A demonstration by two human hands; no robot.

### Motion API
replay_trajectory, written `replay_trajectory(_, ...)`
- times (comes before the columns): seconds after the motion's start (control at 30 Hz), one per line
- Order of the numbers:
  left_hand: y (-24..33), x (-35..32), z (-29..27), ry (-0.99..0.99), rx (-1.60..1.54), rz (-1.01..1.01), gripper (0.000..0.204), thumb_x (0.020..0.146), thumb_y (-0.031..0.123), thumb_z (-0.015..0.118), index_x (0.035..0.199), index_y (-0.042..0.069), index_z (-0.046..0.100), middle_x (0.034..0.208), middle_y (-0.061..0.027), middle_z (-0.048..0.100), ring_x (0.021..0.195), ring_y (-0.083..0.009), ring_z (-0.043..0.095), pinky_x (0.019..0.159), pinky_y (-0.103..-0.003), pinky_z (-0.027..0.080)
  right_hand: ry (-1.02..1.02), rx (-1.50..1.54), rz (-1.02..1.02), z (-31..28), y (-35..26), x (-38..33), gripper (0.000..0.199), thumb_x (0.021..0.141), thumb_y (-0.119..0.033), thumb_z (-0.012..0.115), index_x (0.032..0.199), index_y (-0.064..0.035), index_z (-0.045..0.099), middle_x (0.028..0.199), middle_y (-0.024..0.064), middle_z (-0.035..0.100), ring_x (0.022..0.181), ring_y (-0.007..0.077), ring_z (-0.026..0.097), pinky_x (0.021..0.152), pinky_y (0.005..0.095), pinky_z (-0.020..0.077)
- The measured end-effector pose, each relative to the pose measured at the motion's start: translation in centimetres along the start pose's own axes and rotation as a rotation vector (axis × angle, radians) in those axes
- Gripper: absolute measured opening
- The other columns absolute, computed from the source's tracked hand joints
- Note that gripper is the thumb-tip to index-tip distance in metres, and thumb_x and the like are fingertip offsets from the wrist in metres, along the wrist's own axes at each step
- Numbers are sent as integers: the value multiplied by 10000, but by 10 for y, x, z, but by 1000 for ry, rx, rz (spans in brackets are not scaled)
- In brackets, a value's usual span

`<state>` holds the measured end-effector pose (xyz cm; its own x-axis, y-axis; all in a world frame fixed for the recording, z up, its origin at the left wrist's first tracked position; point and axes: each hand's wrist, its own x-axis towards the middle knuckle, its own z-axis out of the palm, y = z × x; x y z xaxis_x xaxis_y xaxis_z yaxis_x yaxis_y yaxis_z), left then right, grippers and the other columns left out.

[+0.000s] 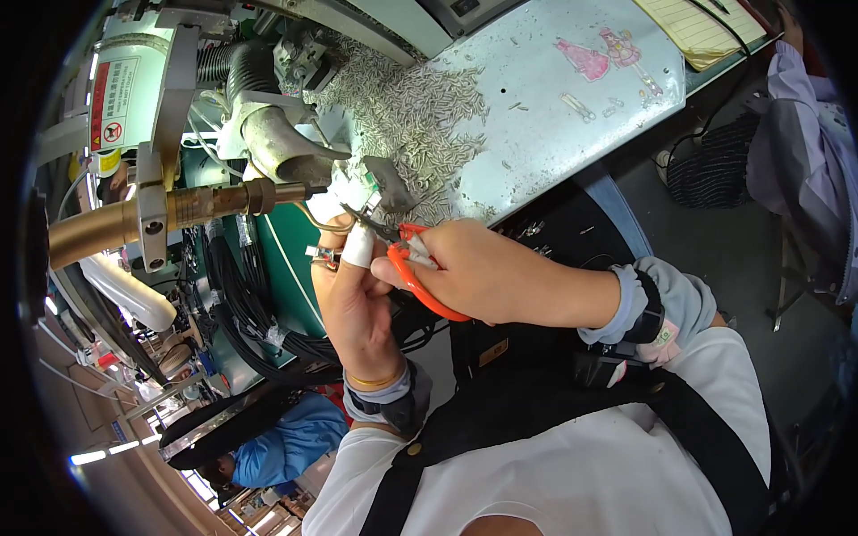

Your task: The person trims the ends of wires on a connector using shears, then inserts the connector into a machine to crimp it, repeating this process for several units.

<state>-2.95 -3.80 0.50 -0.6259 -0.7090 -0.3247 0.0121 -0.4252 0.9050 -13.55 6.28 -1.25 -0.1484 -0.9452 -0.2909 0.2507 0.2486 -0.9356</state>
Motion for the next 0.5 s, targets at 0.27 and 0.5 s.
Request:
replay_trajectory(0.27, -4, -24, -6, 49, 88, 71, 126, 777, -1, 578, 891, 6, 526, 669, 14, 510, 478, -16, 361, 405, -161, 246, 36, -339, -216, 0, 8, -10, 363, 792, -288, 609, 623, -17, 436, 459, 74, 415, 408, 191, 489, 406, 320, 349)
replay_trajectory(0.5, -8, -33, -7, 119, 279, 199, 121, 764, -13, 588, 873, -1, 538, 654, 17, 506, 482, -17, 365, 419, -160, 256, 214, -633, -254, 5, 16, -16, 369, 759, -289, 639, 617, -13, 440, 497, 109, 475, 470, 312, 511, 422, 327, 371)
